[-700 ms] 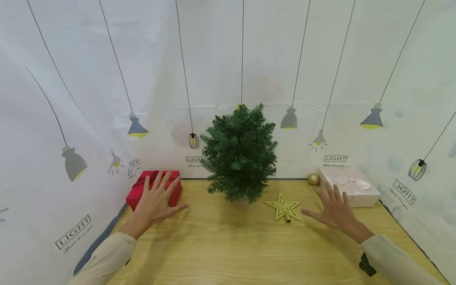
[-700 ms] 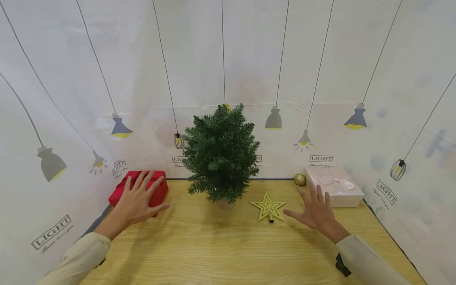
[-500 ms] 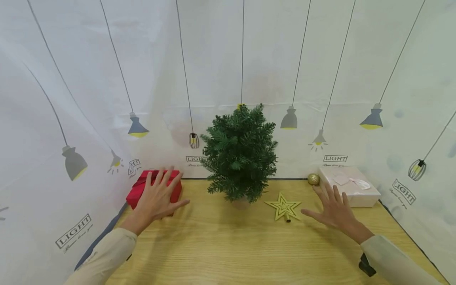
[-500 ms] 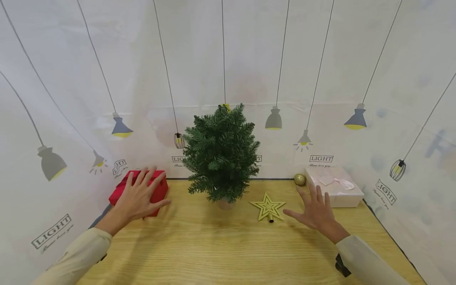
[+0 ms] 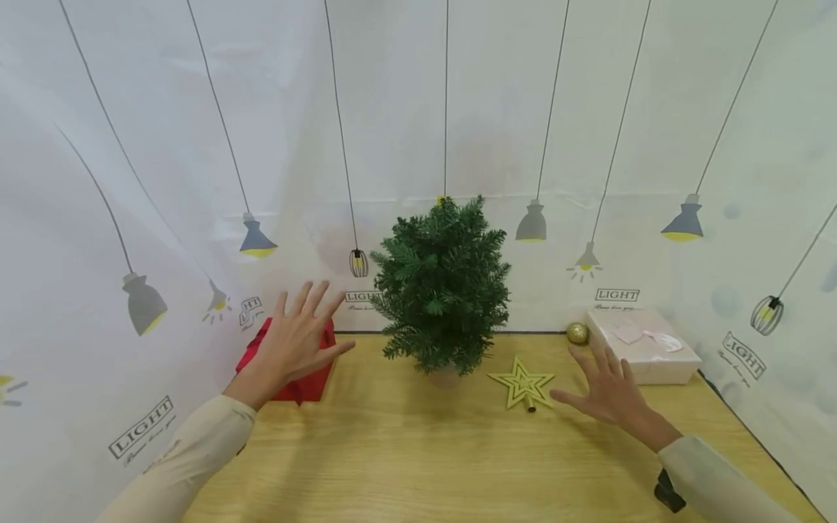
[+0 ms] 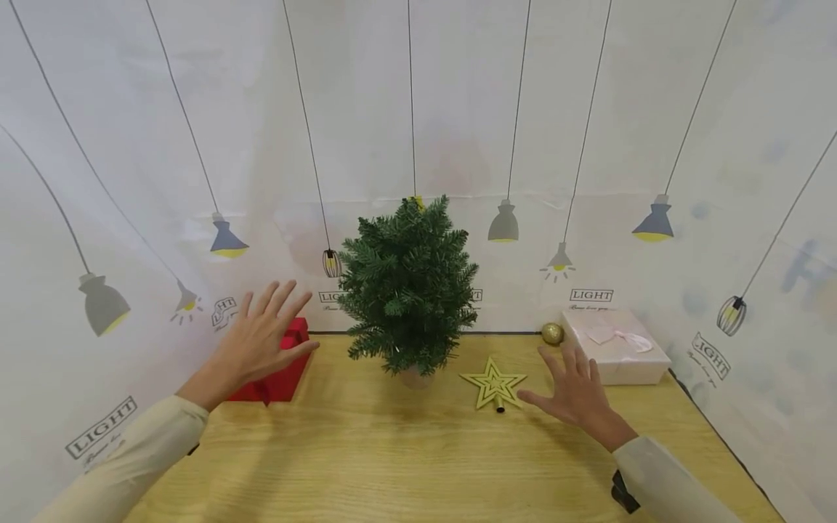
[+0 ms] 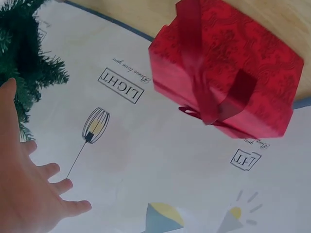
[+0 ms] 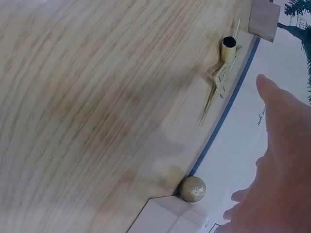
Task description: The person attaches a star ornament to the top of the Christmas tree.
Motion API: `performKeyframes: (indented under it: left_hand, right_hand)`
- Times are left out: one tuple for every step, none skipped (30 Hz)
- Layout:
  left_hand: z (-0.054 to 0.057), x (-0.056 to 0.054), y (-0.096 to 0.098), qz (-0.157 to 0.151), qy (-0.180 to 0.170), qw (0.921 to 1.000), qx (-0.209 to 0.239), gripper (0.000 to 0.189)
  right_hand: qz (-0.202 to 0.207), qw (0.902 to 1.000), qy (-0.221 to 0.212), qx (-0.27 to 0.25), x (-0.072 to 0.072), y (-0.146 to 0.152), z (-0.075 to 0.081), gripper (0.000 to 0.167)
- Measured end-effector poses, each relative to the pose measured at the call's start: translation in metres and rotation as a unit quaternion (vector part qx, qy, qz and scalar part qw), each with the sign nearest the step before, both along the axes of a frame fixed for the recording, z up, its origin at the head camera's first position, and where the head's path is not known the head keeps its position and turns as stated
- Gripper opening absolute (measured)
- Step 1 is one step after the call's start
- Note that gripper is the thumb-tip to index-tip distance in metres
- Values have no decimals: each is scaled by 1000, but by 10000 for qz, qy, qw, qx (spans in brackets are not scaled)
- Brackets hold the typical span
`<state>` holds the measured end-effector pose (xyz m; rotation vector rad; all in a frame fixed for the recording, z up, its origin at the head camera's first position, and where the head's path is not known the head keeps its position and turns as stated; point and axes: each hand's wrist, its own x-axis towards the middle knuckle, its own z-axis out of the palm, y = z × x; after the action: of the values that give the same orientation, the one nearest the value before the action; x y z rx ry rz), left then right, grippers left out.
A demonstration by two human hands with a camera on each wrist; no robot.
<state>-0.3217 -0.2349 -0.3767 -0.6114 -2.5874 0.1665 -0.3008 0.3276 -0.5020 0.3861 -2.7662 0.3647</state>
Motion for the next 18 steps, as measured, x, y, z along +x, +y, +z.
performKeyframes:
  left_hand:
    - [3, 0, 1, -50, 54, 10000, 63, 95]
    - [6, -1, 2, -101, 108, 9998, 111, 94]
    - [8, -2, 3, -153, 152, 9996, 172, 93]
    - [11, -3, 4, -191, 184, 9994, 205, 93]
    - [14, -4, 6, -231, 216, 9992, 229, 93]
    - [17, -5, 7, -263, 256, 9991, 232, 93]
    - [19, -6, 9, -299, 285, 9989, 241, 92]
    - [22, -7, 10, -319, 313, 9988, 216, 92]
    - [24, -7, 11, -329, 328, 9987, 204, 92]
    - [27, -7, 13, -349, 360, 9985, 199, 91]
    - [29, -8, 14, -366, 390, 9984, 200, 91]
    - [32, -8, 15, -378, 409, 9982, 205, 90]
    - [34, -8, 17, -381, 400, 9982, 225, 90]
    - [37, -8, 18, -385, 407, 9981, 243, 89]
    - [39, -8, 20, -386, 403, 9981, 266, 89]
    - [42, -8, 22, -384, 380, 9981, 289, 88]
    - [45, -9, 23, -370, 339, 9983, 303, 88]
    - [49, -9, 25, -366, 307, 9983, 325, 88]
  right_hand:
    - [14, 10000, 1, 0, 1, -1, 0, 98]
    - [41, 10000, 33, -11, 2, -2, 1, 98]
    - [58, 10000, 7, -14, 4, -4, 3, 98]
    - [86, 9999, -24, -48, 7, -7, 6, 97]
    - [126, 9999, -25, -60, 8, -9, 8, 97]
    - [163, 9998, -34, -67, 9, -11, 9, 96]
    - [214, 9997, -26, -77, 9, -12, 9, 96]
    - [272, 9996, -17, -102, 9, -13, 9, 95]
    - [324, 9994, 6, -133, 9, -14, 8, 93]
    - [387, 9991, 67, -144, 7, -15, 5, 92]
    - [438, 9988, 158, -133, 5, -15, 2, 91]
    - [506, 9983, 251, -173, 3, -15, -2, 90]
    - [553, 9978, 300, -214, 2, -15, -4, 89]
    - [598, 9974, 331, -242, 1, -16, -6, 88]
    - [641, 9969, 371, -263, 0, -16, -8, 88]
    - [699, 9963, 392, -296, 0, -17, -8, 87]
    - [760, 9957, 399, -339, 0, -18, -8, 86]
    - [834, 9951, 382, -379, 0, -19, -7, 86]
